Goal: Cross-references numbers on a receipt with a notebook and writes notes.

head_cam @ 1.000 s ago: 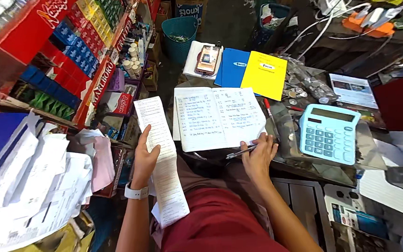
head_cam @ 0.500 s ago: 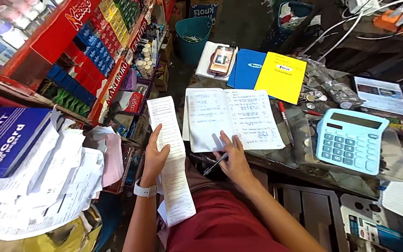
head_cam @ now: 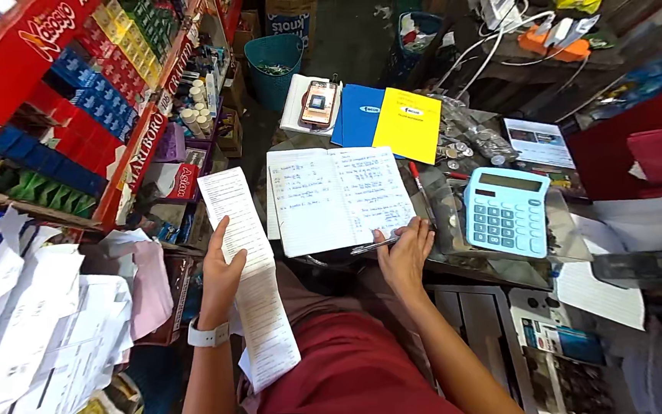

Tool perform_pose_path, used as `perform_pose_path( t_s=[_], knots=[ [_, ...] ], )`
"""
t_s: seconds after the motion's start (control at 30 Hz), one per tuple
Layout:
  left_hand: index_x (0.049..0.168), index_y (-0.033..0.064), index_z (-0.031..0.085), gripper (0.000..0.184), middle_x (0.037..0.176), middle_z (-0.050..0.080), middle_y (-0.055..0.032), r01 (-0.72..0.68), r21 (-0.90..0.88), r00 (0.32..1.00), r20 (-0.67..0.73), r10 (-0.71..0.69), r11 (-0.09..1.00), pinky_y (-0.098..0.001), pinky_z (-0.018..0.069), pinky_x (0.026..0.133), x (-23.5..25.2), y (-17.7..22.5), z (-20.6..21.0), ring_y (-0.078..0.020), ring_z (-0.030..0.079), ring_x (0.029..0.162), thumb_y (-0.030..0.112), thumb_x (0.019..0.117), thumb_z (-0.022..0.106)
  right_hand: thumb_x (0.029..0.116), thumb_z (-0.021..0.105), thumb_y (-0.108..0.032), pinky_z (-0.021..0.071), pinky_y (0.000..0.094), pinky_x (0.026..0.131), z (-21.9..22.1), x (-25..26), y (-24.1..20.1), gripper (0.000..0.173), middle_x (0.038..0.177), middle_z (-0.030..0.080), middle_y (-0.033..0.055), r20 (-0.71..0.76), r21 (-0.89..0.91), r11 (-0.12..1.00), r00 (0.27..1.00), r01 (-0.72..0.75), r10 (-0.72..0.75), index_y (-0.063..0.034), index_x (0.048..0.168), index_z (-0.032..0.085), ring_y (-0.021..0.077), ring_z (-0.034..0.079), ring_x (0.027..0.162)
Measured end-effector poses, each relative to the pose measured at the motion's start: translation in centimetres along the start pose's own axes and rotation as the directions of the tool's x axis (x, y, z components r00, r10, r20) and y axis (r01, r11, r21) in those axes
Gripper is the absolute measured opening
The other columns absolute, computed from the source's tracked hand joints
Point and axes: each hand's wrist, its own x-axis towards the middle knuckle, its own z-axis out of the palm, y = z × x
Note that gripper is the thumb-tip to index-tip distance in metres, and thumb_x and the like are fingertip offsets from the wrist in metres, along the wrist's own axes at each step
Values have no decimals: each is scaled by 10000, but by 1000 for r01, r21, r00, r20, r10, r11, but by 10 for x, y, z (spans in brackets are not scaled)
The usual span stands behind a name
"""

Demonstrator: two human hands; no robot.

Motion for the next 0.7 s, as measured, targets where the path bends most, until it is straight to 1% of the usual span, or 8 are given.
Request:
perform_pose_path(
  t_s=[0.17,0.27,0.37,0.43,0.47,0.57,0.63,0.7],
  knots=[
    [1580,75,338,747,1504,509,-126,-5,-16,1000,10,5,1000,-288,582,915,0,0,0,-114,660,1147,-15,873,562,993,565,-469,109,663,1231,-1,2,1,620,1494,410,415,21,9,1000,1000,15,-15,138,1123,584,580,296,1468],
    [1582,94,347,753,1555,457,-114,-1,-3,1000,14,1,1000,-300,565,949,1,-2,0,-118,634,1195,-8,869,564,984,594,-403,84,702,1213,-2,6,1,558,1477,445,402,17,68,996,998,56,-57,140,1114,571,582,307,1462],
    [1577,87,355,742,1549,462,-124,-5,-11,1000,15,5,1000,-309,569,946,1,-3,1,-133,640,1190,-15,872,562,939,611,-144,112,729,1186,-3,9,-12,311,1298,572,399,-12,186,977,994,108,-108,131,1073,555,575,432,1383],
    [1577,87,357,741,1556,456,-119,-8,-20,1000,21,9,1000,-306,567,952,0,-2,2,-128,636,1197,-23,873,562,898,544,41,191,722,1170,-3,6,-27,150,1147,635,369,-36,236,954,983,185,-181,129,1017,565,557,566,1233],
    [1577,86,358,741,1555,457,-117,-8,-23,1000,20,9,1000,-303,567,952,0,-1,2,-125,637,1195,-24,872,559,879,515,93,228,732,1154,-2,4,-34,130,1137,652,364,-59,254,932,966,260,-253,132,988,572,548,600,1199],
    [1571,84,367,733,1556,457,-117,0,-20,1000,11,0,1000,-305,567,950,-1,0,2,-128,637,1193,-24,873,560,870,459,143,282,753,1111,4,-7,-55,141,1310,651,299,-67,302,842,891,447,-450,66,893,575,487,598,1276],
    [1572,90,367,735,1555,459,-117,0,-11,1000,11,0,1000,-314,569,951,0,0,2,-135,639,1194,-25,874,564,905,458,120,279,757,1109,13,-14,-61,179,1336,670,217,-43,303,802,848,515,-529,17,879,602,442,604,1290],
    [1577,96,360,736,1549,463,-120,-6,-8,1000,19,6,1000,-316,576,937,-1,0,2,-137,649,1175,-22,880,564,928,456,108,282,740,1118,21,-18,-61,194,1328,685,182,-45,277,792,831,543,-554,-8,882,604,409,616,1289]
  ],
)
